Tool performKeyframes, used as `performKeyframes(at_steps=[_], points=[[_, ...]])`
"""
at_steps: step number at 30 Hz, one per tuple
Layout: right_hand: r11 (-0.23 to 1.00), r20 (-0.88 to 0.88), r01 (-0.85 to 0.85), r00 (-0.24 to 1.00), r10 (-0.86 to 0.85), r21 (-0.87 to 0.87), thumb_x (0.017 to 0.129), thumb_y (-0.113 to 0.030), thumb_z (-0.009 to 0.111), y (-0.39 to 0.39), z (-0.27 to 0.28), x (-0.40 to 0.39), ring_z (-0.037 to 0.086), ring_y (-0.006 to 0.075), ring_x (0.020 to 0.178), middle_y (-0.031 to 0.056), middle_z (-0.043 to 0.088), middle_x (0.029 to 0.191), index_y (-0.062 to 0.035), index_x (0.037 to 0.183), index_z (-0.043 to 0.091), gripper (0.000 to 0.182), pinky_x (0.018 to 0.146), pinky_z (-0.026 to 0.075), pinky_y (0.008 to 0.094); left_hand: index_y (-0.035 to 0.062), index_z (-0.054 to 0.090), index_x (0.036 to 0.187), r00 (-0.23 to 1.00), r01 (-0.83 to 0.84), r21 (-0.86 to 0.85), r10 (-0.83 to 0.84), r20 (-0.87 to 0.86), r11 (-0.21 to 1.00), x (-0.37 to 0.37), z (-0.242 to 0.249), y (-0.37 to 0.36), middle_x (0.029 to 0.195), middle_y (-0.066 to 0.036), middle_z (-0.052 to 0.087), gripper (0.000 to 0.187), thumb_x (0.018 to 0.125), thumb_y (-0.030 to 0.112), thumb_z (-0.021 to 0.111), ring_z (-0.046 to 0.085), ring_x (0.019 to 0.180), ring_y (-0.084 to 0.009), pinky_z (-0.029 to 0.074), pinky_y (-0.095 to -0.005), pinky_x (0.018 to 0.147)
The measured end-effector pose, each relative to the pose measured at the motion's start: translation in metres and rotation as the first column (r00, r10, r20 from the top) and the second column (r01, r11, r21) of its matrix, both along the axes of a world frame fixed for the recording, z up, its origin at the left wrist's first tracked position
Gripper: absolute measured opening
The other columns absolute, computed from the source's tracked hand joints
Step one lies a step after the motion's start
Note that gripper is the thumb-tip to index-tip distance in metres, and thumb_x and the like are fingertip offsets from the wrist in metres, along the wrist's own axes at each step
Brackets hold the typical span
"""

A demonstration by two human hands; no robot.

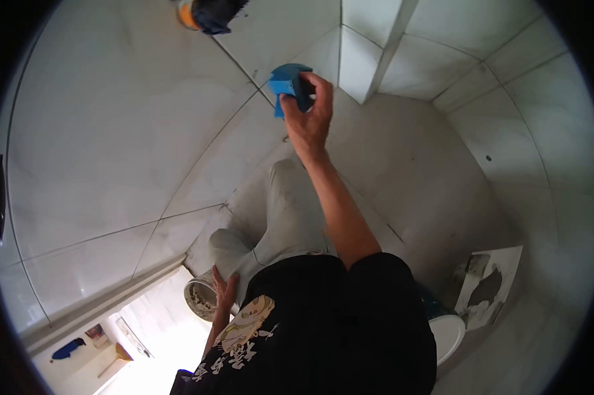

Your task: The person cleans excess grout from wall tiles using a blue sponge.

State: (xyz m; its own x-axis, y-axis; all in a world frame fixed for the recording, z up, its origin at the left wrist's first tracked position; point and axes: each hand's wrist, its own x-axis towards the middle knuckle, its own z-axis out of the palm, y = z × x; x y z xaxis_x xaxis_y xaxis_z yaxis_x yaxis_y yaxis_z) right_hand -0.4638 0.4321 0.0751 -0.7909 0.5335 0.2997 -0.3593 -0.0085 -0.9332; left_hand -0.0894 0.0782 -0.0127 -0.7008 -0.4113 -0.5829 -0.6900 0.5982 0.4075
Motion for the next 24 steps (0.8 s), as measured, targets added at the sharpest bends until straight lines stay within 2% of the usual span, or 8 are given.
performKeyframes(at_steps=[4,6,8,11,15,19,21,24], points=[[0.853,-0.292,0.089,0.953,0.077,0.515,0.075,0.002,0.075,-0.008,-0.041,-0.029,0.056,0.0304,0.094,0.0122,0.055,0.102,-0.0063,0.105,0.063,0.033,0.081,0.049,0.0389,-0.0026,0.011,0.157,0.994,0.035,-0.033,-0.038,-0.102,0.999,0.015,-0.007,-0.005,0.152,-0.037,0.029,0.108,0.082,0.049,0.069,0.03,0.14,-0.0504,0.023,-0.0519,0.118],[0.861,-0.13,-0.11,0.971,0.199,0.497,0.07,0.005,0.071,-0.016,-0.114,-0.039,0.055,0.0345,0.093,0.013,0.056,0.096,-0.0068,0.098,0.063,0.031,0.078,0.049,0.0425,-0.0039,0.011,0.156,0.999,0.008,-0.009,-0.008,-0.04,1.0,0.004,0.0,-0.001,0.152,-0.037,0.029,0.108,0.083,0.049,0.069,0.03,0.139,-0.0505,0.024,-0.0522,0.117],[0.665,0.142,-0.205,0.979,0.149,0.718,0.072,0.003,0.071,0.004,-0.18,-0.031,0.056,0.0337,0.093,0.0128,0.057,0.095,-0.007,0.099,0.063,0.029,0.078,0.049,0.0432,-0.0044,0.011,0.156,0.999,0.025,-0.02,-0.026,-0.042,0.999,0.002,0.001,0.0,0.151,-0.037,0.03,0.107,0.083,0.048,0.069,0.03,0.139,-0.0507,0.024,-0.0524,0.117],[0.865,0.086,-0.081,0.995,0.044,0.495,0.075,-0.002,0.073,0.008,-0.106,-0.009,0.057,0.0317,0.093,0.0124,0.058,0.095,-0.0073,0.105,0.065,0.031,0.078,0.05,0.043,-0.0048,0.011,0.156,0.996,0.057,-0.046,-0.06,-0.07,0.997,-0.003,-0.01,-0.004,0.151,-0.037,0.03,0.107,0.083,0.048,0.069,0.03,0.139,-0.051,0.024,-0.0527,0.117],[0.87,-0.377,0.149,0.925,0.046,0.471,0.075,-0.001,0.076,0.003,0.056,-0.023,0.056,0.027,0.092,0.0106,0.056,0.1,-0.0062,0.111,0.067,0.038,0.074,0.05,0.0363,-0.0048,0.011,0.156,0.997,0.058,-0.015,-0.059,-0.046,0.998,-0.001,-0.001,-0.001,0.151,-0.037,0.03,0.108,0.081,0.049,0.069,0.03,0.138,-0.0514,0.024,-0.0529,0.117],[0.827,-0.236,-0.038,0.95,0.204,0.56,0.073,0.001,0.075,-0.006,-0.019,-0.046,0.057,0.0264,0.085,0.0114,0.055,0.095,-0.0079,0.099,0.07,0.028,0.069,0.05,0.0372,-0.005,0.011,0.156,0.999,0.04,-0.013,-0.04,-0.01,0.999,-0.004,0.004,-0.001,0.15,-0.037,0.031,0.108,0.081,0.048,0.07,0.03,0.138,-0.0517,0.024,-0.0535,0.117],[0.531,0.16,-0.267,0.958,0.239,0.804,0.073,0.0,0.076,0.012,-0.088,-0.024,0.056,0.027,0.082,0.0123,0.055,0.094,-0.0073,0.098,0.069,0.027,0.067,0.049,0.0398,-0.0053,0.011,0.155,0.997,0.06,-0.025,-0.061,-0.044,0.998,-0.003,-0.001,-0.001,0.149,-0.039,0.031,0.108,0.082,0.048,0.07,0.031,0.137,-0.052,0.025,-0.0538,0.116],[0.765,0.026,-0.159,0.983,0.184,0.624,0.073,-0.001,0.078,0.011,-0.043,0.002,0.056,0.0274,0.083,0.0129,0.056,0.096,-0.0069,0.1,0.069,0.029,0.069,0.049,0.0408,-0.0055,0.011,0.155,0.994,0.085,-0.056,-0.089,-0.071,0.995,0.006,-0.011,-0.006,0.15,-0.038,0.031,0.108,0.082,0.049,0.069,0.032,0.137,-0.0521,0.026,-0.0538,0.115]])
